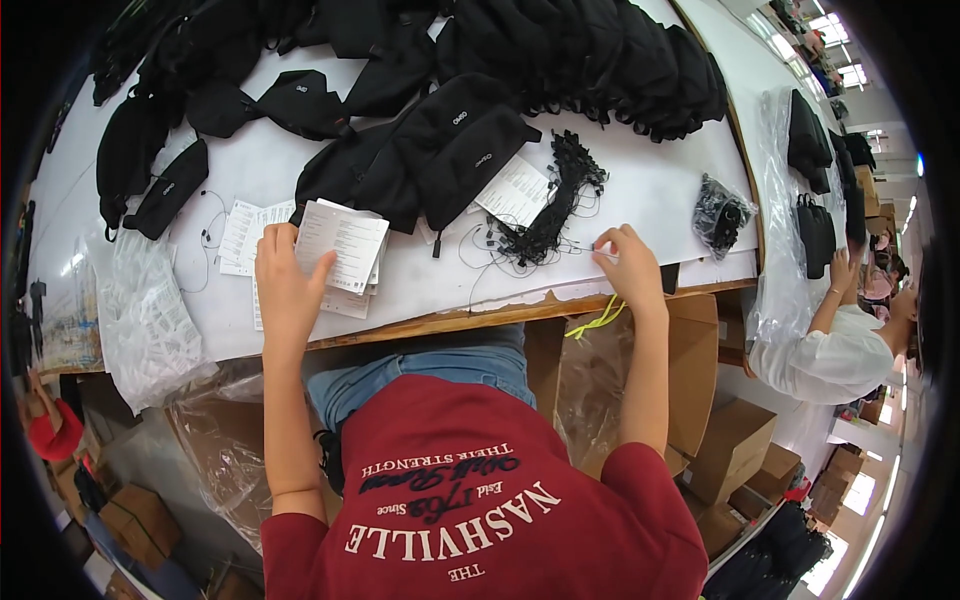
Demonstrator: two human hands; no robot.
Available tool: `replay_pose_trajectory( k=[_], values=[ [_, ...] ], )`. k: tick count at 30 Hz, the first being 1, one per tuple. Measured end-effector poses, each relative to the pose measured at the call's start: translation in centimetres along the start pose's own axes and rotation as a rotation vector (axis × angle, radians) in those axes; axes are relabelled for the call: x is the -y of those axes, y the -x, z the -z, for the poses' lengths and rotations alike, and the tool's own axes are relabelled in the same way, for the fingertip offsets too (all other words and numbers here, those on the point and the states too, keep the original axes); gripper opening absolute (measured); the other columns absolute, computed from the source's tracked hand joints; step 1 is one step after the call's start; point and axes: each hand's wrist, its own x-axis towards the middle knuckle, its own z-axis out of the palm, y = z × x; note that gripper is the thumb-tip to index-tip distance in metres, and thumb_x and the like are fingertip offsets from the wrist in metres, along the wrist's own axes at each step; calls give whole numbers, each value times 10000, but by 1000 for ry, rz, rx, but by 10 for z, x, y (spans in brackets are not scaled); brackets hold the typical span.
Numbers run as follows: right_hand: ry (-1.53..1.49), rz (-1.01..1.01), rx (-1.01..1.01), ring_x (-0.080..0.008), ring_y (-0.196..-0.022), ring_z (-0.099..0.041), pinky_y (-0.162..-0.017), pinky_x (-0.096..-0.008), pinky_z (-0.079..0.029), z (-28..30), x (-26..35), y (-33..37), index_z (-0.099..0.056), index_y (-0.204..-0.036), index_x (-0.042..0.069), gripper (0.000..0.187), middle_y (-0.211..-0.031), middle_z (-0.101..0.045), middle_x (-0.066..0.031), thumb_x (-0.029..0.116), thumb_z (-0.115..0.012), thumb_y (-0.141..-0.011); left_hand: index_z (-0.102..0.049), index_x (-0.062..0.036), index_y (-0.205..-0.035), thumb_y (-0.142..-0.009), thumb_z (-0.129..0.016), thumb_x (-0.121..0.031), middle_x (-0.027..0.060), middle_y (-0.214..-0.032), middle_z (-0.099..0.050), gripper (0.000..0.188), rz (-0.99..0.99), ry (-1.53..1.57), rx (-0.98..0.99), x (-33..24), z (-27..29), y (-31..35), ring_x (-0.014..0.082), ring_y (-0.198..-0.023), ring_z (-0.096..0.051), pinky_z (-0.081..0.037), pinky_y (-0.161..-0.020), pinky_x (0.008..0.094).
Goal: The recorder is packing small black bags with instruction manuals and other small components.
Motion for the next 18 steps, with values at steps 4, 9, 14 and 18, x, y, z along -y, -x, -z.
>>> replay_pose_trajectory(
  k=[4, 9, 14, 18],
  values=[
    [30, 46, 33, -278, -746, -577, -676, -380, -466, -14, -3, -4, -593, -836, 78, 131, -848, -539, -78, 159, -680, -781, -506, 43, -1010, -787, -688, -126, 138, -970, -549, 333, 58, 259, 100, -5, 14, 2, 292, -888, -552, -439, -778, 355],
    [27, 117, 10, -280, -721, -584, -666, -383, -476, -9, 3, -6, -600, -818, 83, 123, -855, -542, -70, 155, -687, -769, -487, 26, -968, -841, -645, -89, 65, -893, -535, 234, 165, 740, 204, -14, 22, 11, 127, -838, -498, -425, -762, 264],
    [51, 203, 71, -260, -681, -575, -637, -368, -469, -9, -9, -6, -573, -839, 57, 111, -819, -570, -71, 103, -658, -785, -443, -13, -1043, -878, -610, -90, 55, -913, -524, 247, 131, 928, 229, -29, 22, 22, 129, -880, -494, -421, -797, 259],
    [-333, 18, -114, -152, -569, -492, -563, -275, -414, 16, 13, 7, -527, -838, 36, 52, -690, -529, -51, 18, -574, -851, -395, -58, -1172, -869, -625, -102, 102, -1025, -515, 383, 149, 1034, 304, -52, 17, 36, 155, -942, -504, -422, -827, 272]
  ],
)
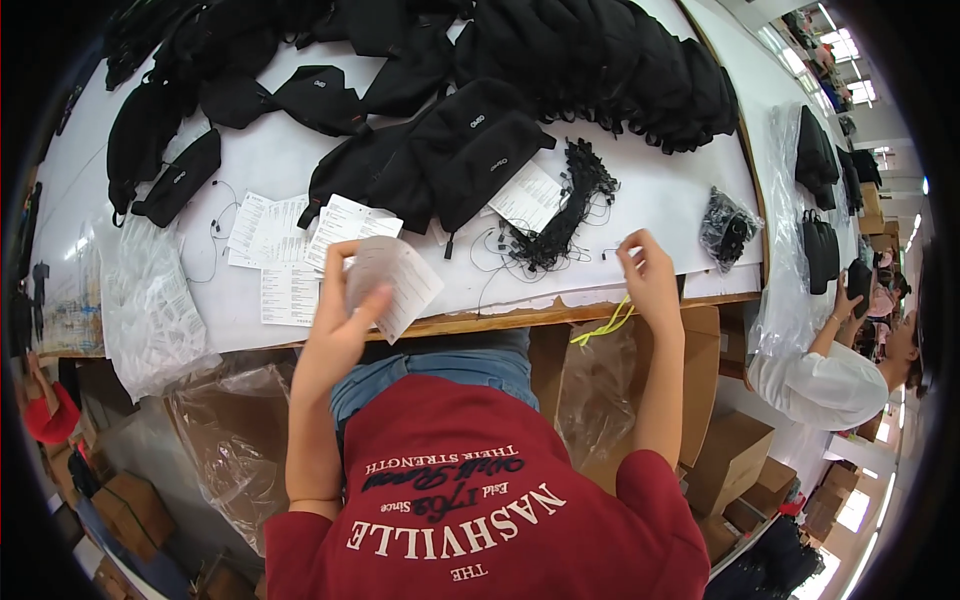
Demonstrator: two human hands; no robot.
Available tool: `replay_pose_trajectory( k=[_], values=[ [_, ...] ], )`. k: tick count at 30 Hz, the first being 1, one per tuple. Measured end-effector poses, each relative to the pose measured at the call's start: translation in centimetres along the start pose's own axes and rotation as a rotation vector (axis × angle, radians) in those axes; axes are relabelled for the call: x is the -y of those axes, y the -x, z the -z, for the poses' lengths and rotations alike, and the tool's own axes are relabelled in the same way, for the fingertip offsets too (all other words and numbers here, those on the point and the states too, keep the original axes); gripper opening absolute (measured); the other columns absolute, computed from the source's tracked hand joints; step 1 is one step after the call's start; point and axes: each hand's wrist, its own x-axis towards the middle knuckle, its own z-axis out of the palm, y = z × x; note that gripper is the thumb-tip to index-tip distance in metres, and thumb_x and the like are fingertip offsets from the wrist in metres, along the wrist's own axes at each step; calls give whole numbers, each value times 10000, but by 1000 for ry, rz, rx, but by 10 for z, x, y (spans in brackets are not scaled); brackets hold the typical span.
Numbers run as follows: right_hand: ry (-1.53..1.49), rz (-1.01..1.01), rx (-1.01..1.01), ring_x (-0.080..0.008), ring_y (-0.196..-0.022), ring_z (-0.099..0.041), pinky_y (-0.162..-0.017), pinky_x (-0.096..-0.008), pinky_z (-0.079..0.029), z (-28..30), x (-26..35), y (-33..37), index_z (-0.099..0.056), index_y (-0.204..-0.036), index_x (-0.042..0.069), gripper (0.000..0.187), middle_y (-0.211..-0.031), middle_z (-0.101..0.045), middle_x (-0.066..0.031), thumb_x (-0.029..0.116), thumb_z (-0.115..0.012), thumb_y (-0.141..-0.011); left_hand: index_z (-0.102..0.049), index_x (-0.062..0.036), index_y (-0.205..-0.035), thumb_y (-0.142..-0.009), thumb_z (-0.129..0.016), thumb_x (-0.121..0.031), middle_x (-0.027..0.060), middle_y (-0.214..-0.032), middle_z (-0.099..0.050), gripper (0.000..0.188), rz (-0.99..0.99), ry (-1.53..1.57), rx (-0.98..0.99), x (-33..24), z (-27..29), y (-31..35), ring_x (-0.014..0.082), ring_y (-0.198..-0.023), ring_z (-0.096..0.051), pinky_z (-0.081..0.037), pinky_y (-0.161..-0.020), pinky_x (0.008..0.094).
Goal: The recorder is packing small black bags with instruction manuals and other small components.
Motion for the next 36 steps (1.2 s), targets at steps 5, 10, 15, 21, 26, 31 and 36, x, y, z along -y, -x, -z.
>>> replay_pose_trajectory(
  k=[5, 10, 15, 21, 26, 31, 36],
  values=[
    [-676, -108, -5, 1, -573, -361, -512, -176, -256, -6, 59, 31, -560, -868, 44, 27, -640, -455, 63, 47, -580, -886, -433, -70, -1206, -826, -696, -150, 97, -1030, -546, 469, -80, -106, 51, -13, -33, 6, 157, -951, -530, -431, -838, 288],
    [-720, 22, 53, 2, -484, -245, -459, -198, -180, -32, 117, 53, -643, -835, 33, 63, -534, -329, 101, 37, -693, -798, -600, -4, -955, -779, -715, -84, 59, -875, -577, 225, -89, -17, 25, -6, -48, 6, 145, -810, -564, -434, -743, 252],
    [-597, 178, 6, -16, -461, -234, -440, -215, -176, -49, 137, 56, -669, -838, 44, 91, -513, -293, 67, 38, -718, -761, -640, 12, -862, -752, -707, -28, 71, -809, -570, 136, -214, -132, -108, -12, -52, 11, 174, -753, -560, -437, -658, 264],
    [-488, 264, -59, -53, -435, -265, -419, -237, -212, -56, 142, 55, -674, -836, 54, 99, -498, -330, 31, 65, -729, -753, -684, -28, -896, -721, -716, -7, 63, -790, -573, 179, -398, -294, -171, -10, -52, 12, 199, -707, -544, -433, -623, 283],
    [-446, 295, -91, -73, -427, -282, -417, -250, -223, -60, 143, 56, -666, -832, 57, 101, -500, -351, 19, 70, -730, -756, -701, -46, -927, -710, -718, 9, 51, -773, -566, 224, -450, -371, -161, -10, -52, 12, 193, -680, -529, -423, -588, 289],
    [-758, 62, 129, -20, -450, -320, -436, -218, -239, -57, 144, 50, -642, -837, 54, 86, -512, -421, 55, 52, -715, -790, -706, -51, -953, -705, -717, 30, 47, -763, -562, 261, -492, -415, -100, -8, -45, 13, 189, -672, -525, -419, -565, 293],
    [-851, 147, 177, -1, -467, -349, -450, -195, -246, -60, 125, 55, -651, -835, 34, 88, -511, -458, 71, 29, -721, -781, -670, -9, -974, -864, -631, -74, 35, -791, -555, 134, -235, 31, 271, -6, -29, 9, 104, -674, -519, -406, -604, 227]
  ],
)
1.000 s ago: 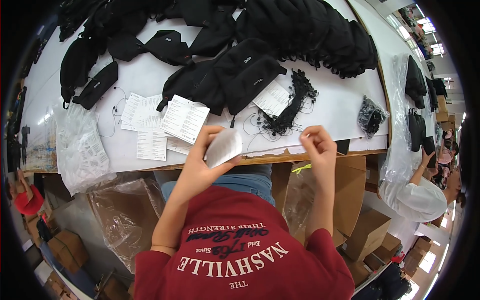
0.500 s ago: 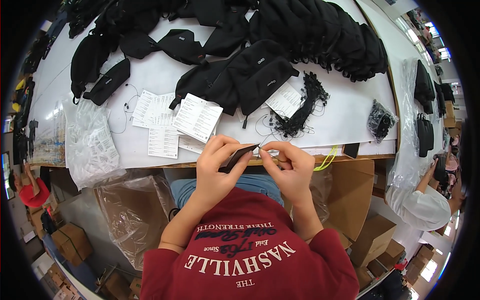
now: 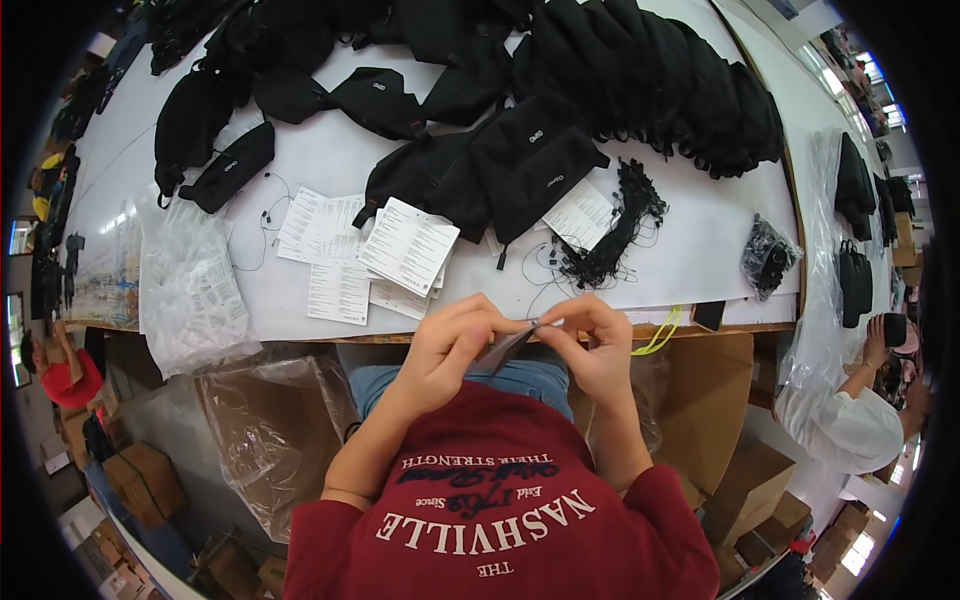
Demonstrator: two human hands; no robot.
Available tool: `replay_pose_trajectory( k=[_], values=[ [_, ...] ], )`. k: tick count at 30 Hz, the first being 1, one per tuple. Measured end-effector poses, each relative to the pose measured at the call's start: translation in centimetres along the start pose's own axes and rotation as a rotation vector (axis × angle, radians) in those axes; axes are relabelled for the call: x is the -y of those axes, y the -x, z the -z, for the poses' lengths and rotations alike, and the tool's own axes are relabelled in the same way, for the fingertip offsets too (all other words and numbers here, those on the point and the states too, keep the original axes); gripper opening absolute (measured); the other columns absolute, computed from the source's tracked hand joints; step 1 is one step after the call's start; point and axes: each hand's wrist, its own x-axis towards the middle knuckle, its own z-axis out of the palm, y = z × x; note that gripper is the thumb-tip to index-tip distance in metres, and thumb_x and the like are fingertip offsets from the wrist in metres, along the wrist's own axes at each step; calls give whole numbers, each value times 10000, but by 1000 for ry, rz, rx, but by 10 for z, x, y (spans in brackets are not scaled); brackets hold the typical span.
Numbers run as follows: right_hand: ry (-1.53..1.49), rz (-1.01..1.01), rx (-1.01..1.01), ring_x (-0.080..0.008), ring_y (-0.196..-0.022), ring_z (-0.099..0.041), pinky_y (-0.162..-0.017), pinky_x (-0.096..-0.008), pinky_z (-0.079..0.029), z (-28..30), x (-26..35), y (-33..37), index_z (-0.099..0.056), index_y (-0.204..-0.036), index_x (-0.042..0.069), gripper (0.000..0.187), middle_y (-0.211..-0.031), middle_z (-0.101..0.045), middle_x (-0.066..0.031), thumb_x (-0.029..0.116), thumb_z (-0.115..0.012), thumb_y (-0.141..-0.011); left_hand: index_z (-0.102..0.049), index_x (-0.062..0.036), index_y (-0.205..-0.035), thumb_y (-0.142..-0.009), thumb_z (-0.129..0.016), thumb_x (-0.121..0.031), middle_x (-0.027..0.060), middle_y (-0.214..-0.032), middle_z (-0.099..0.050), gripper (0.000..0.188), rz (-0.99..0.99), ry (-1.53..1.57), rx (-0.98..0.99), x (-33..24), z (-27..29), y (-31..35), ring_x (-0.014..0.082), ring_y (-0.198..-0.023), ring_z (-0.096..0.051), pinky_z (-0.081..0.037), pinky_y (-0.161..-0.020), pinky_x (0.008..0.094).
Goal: The recorder is packing small black bags with instruction manuals and other small components.
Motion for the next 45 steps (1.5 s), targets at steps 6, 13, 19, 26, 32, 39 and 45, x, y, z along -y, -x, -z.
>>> replay_pose_trajectory(
  k=[6, 13, 19, 26, 32, 39, 45],
  values=[
    [28, -12, 109, -5, -482, -369, -460, -186, -259, 2, -8, 1, -664, -829, 29, 92, -546, -511, 41, 18, -731, -767, -553, -8, -939, -937, -560, -120, 2, -822, -547, 113, 229, 190, 68, 7, -3, -7, 45, -721, -495, -409, -651, 196],
    [-236, -287, 266, 7, -530, -370, -483, -179, -259, 10, -14, -5, -560, -942, 16, 123, -590, -503, 53, 139, -564, -940, -541, -14, -917, -920, -581, -114, -1, -799, -541, 108, 172, 188, -50, 13, -9, -30, 52, -708, -506, -406, -637, 192],
    [-331, -215, -127, 12, -468, -321, -428, -166, -234, 17, -25, -1, -576, -922, 23, 88, -565, -455, 69, 109, -562, -934, -581, -60, -1063, -776, -714, -162, 142, -1194, -481, 332, -356, -817, -451, 52, 8, -115, 305, -1009, -491, -429, -830, 362],
    [-412, -262, -255, 17, -454, -297, -408, -167, -227, 28, -28, 5, -575, -908, 53, 79, -564, -428, 80, 126, -557, -935, -519, -126, -1191, -682, -705, -109, 195, -1224, -458, 543, -52, -948, -324, 77, 25, -165, 372, -1065, -493, -426, -903, 417],
    [-418, -271, -262, 15, -460, -311, -409, -160, -245, 33, -31, 8, -568, -909, 49, 75, -667, -527, 40, 120, -562, -932, -550, -65, -1101, -665, -634, -34, 126, -1064, -601, 445, -171, -589, -219, 63, 44, -186, 322, -1037, -574, -451, -906, 357],
    [-380, -245, -195, 6, -441, -310, -412, -178, -235, 39, -29, 13, -577, -911, 16, 95, -536, -412, 77, 108, -564, -932, -585, -63, -1110, -650, -606, -4, 82, -1099, -624, 464, -206, -375, 159, 3, 60, -221, 212, -1049, -587, -439, -926, 279],
    [-288, -242, 52, 6, -466, -339, -431, -180, -222, 40, -24, 22, -586, -891, 19, 81, -574, -464, 64, 97, -587, -914, -583, -99, -1121, -634, -590, 48, 118, -1177, -584, 508, -37, -677, 733, 9, 21, -253, 250, -1049, -574, -445, -912, 325]
  ],
)
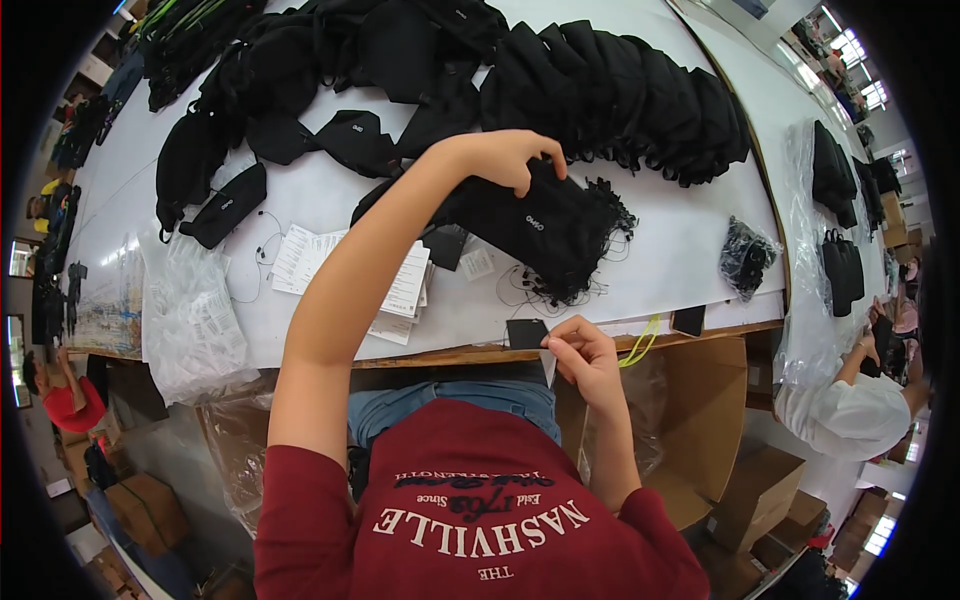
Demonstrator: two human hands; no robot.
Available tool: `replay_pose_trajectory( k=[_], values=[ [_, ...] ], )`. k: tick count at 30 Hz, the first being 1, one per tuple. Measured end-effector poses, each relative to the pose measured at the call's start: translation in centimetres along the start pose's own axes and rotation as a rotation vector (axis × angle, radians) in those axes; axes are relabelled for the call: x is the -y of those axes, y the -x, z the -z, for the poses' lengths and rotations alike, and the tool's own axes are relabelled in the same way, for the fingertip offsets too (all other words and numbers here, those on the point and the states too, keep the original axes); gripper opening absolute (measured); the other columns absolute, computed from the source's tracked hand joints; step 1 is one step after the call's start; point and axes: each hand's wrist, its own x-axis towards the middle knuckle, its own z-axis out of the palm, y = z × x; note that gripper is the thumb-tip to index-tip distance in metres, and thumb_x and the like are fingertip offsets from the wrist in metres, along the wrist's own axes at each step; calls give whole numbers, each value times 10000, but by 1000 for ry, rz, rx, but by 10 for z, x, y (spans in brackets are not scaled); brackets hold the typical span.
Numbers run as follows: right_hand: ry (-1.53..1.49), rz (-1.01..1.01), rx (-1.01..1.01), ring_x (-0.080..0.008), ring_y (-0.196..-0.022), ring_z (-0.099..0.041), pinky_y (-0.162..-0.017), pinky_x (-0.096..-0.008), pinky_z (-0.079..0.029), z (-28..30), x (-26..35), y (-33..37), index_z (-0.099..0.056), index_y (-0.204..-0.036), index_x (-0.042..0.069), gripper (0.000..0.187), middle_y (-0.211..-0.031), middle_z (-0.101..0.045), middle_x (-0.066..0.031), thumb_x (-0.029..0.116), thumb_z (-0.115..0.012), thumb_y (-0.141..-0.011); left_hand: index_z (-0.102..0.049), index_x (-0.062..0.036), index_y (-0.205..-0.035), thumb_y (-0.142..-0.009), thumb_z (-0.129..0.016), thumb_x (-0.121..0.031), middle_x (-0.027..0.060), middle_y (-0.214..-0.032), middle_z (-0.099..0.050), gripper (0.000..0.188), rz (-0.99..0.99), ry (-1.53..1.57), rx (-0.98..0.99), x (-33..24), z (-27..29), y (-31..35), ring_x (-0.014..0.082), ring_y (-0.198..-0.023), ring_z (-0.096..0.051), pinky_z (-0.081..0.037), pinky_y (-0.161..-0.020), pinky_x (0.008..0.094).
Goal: The recorder is packing small black bags with instruction manuals and other small components.
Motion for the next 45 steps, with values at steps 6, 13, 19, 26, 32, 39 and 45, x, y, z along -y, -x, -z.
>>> replay_pose_trajectory(
  k=[6, 13, 19, 26, 32, 39, 45],
  values=[
    [58, -27, -105, -2, -482, -370, -448, -172, -252, 5, 5, 7, -616, -899, 13, 77, -616, -526, 51, 89, -617, -892, -580, -147, -1145, -654, -561, 86, 121, -1285, -500, 543, -104, -598, -685, 24, -61, -14, 313, -1262, -379, -293, -1046, 404],
    [217, 6, -290, 1, -471, -343, -439, -182, -239, 42, 18, -2, -621, -890, 15, 83, -574, -501, 59, 96, -605, -897, -640, -161, -1013, -690, -624, -33, 105, -1291, -451, 348, -208, -408, -626, -10, -157, -4, 320, -1206, -403, -314, -995, 451],
    [246, 8, -434, 3, -488, -284, -449, -201, -194, 45, 15, -11, -619, -887, 13, 107, -539, -395, 80, 120, -622, -892, -659, -168, -902, -712, -667, -100, 110, -1357, -409, 202, -149, -411, -682, -7, -170, -6, 360, -1250, -364, -269, -1034, 488],
    [347, 51, -519, -1, -502, -234, -466, -217, -146, 42, 11, -14, -631, -855, 21, 91, -537, -316, 95, 109, -647, -874, -644, -169, -937, -719, -692, -137, 101, -1333, -464, 226, -150, -350, -758, -9, -169, 2, 363, -1279, -368, -225, -1076, 506],
    [397, 77, -508, 1, -501, -268, -459, -206, -187, 11, 9, -23, -666, -873, 22, 77, -533, -332, 87, 99, -661, -860, -654, -124, -877, -697, -729, -170, 48, -1111, -552, 200, -143, -65, -939, -39, -158, 59, 270, -1111, -469, -317, -955, 433],
    [710, 226, -212, -93, -428, -376, -435, -258, -293, -36, 7, -31, -685, -911, 69, 113, -498, -421, -35, 89, -677, -801, -703, -34, -843, -740, -696, -81, 27, -811, -600, 114, 224, 296, -844, -54, -155, 126, 170, -815, -517, -400, -753, 283],
    [617, 253, -89, -66, -436, -398, -434, -242, -291, -62, -15, -32, -661, -891, 54, 92, -507, -445, -7, 110, -682, -822, -617, 7, -864, -841, -609, -37, 59, -877, -577, 50, 245, 468, -950, -59, -169, 165, 119, -748, -511, -408, -699, 229]
  ],
)
